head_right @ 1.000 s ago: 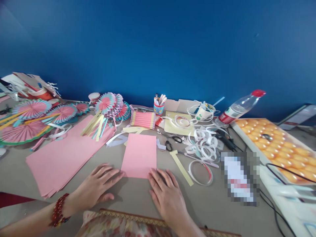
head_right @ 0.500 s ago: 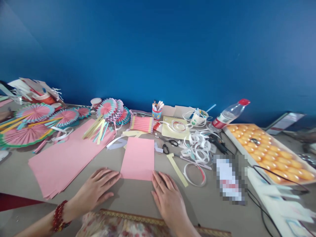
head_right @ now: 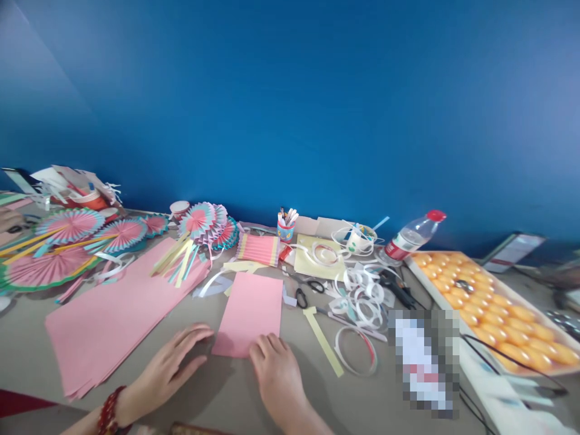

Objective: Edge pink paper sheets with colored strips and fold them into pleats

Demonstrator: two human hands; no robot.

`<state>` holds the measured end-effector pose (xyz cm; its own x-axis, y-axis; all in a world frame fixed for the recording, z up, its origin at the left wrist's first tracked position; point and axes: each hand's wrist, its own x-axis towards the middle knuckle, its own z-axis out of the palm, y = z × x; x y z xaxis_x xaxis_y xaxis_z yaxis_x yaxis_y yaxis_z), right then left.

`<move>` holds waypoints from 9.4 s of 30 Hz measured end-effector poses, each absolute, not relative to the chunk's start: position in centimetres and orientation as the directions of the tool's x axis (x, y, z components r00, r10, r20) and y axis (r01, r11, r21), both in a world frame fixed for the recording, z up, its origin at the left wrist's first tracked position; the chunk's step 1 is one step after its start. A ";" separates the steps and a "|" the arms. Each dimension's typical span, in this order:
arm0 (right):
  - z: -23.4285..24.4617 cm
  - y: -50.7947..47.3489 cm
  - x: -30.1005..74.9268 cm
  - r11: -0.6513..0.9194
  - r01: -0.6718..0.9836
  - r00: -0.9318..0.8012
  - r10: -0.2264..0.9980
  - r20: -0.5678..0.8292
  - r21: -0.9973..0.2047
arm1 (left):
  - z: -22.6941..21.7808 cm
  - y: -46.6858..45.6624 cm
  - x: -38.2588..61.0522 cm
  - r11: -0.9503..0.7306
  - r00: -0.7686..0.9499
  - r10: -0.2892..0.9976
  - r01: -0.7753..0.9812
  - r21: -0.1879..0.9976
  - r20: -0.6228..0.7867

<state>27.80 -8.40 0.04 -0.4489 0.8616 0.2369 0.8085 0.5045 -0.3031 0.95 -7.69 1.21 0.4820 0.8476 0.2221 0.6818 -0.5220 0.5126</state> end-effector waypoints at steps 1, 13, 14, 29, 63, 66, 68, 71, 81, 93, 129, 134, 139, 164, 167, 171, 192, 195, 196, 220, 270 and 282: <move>0.2 -8.2 27.9 0.493 0.797 -0.438 0.869 0.228 -0.349 | 1.3 -7.7 1.1 -0.472 0.429 0.876 0.665 0.579 0.221; 5.0 -6.3 26.1 0.356 0.326 -0.324 0.912 0.250 -0.876 | 3.9 -4.7 8.1 -0.283 0.410 0.902 0.336 0.898 0.131; 5.3 -6.2 26.2 0.372 0.330 -0.340 0.904 0.258 -0.868 | 4.0 -4.2 8.3 -0.280 0.394 0.909 0.332 0.901 0.137; 4.9 -7.1 33.0 0.466 0.615 -0.059 0.831 0.552 -0.636 | 4.0 -2.8 6.4 -0.870 0.798 0.464 0.493 0.027 0.385; 1.4 -5.2 31.9 0.470 0.720 -0.465 0.873 0.147 -0.511 | 0.9 -2.6 4.1 -0.558 0.611 0.783 0.611 0.562 0.112; 1.3 -4.7 31.7 0.405 0.731 -0.431 0.898 0.089 -0.549 | 1.2 -2.1 4.2 -0.521 0.594 0.800 0.626 0.581 0.078; 1.2 -4.5 31.6 0.374 0.742 -0.409 0.910 0.067 -0.557 | 1.4 -1.9 4.2 -0.502 0.592 0.804 0.631 0.592 0.051; 1.1 -4.4 31.6 0.357 0.753 -0.394 0.917 0.055 -0.553 | 1.6 -1.4 4.4 -0.483 0.593 0.805 0.636 0.602 0.018; 1.1 -4.1 31.5 0.320 0.758 -0.379 0.925 0.015 -0.568 | 2.1 -0.6 4.3 -0.452 0.604 0.796 0.638 0.624 -0.041; 0.9 -3.9 31.6 0.318 0.760 -0.380 0.925 0.010 -0.567 | 1.9 -0.7 4.0 -0.494 0.641 0.767 0.617 0.612 -0.028; 1.7 -3.6 32.0 0.294 0.676 -0.409 0.912 -0.013 -0.675 | 1.2 -1.4 3.8 -0.587 0.687 0.726 0.590 0.555 0.037; 1.7 -3.7 32.2 0.292 0.660 -0.413 0.911 -0.010 -0.692 | 1.1 -1.4 3.7 -0.588 0.684 0.728 0.592 0.552 0.041; 1.8 -3.5 32.3 0.285 0.640 -0.417 0.909 -0.011 -0.713 | 1.1 -1.4 3.7 -0.589 0.688 0.725 0.586 0.556 0.044; 2.4 -3.4 32.6 0.273 0.667 -0.434 0.899 -0.064 -0.693 | 1.2 -1.4 3.8 -0.577 0.677 0.734 0.570 0.585 0.065; 2.3 -3.4 32.5 0.271 0.667 -0.430 0.901 -0.061 -0.694 | 1.2 -1.4 3.8 -0.577 0.678 0.732 0.569 0.586 0.063; 2.1 -3.5 32.5 0.268 0.667 -0.428 0.902 -0.062 -0.696 | 1.3 -1.5 3.8 -0.572 0.676 0.735 0.573 0.587 0.056; 0.3 -4.8 32.8 0.454 0.684 -0.475 0.871 0.124 -0.571 | 1.2 -1.8 3.9 -0.603 0.674 0.736 0.604 0.522 0.070; 0.2 -5.0 32.8 0.499 0.686 -0.497 0.853 0.160 -0.529 | 0.7 -1.9 3.6 -0.630 0.686 0.722 0.598 0.495 0.089; 0.2 -5.1 32.8 0.508 0.694 -0.501 0.850 0.165 -0.511 | 0.6 -1.9 3.5 -0.638 0.692 0.716 0.592 0.492 0.095; 0.2 -6.0 31.8 0.691 0.702 -0.638 0.718 0.277 -0.175 | 1.7 -1.5 3.6 -0.888 0.892 0.453 0.451 0.087 0.003; 2.0 -5.9 28.7 0.419 0.620 -0.380 0.900 0.214 -0.664 | 1.9 -6.3 0.6 -0.388 0.373 0.909 0.592 0.707 0.187; 3.5 -7.6 25.8 0.547 0.564 -0.370 0.837 0.403 -0.619 | 4.0 -5.5 7.7 -0.565 0.473 0.807 0.443 0.696 0.354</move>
<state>25.82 -7.62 3.50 -0.3699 0.8372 0.4027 0.5641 0.5468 -0.6187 7.71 -5.48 4.04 0.4734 0.8067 0.3537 0.4435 -0.5652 0.6956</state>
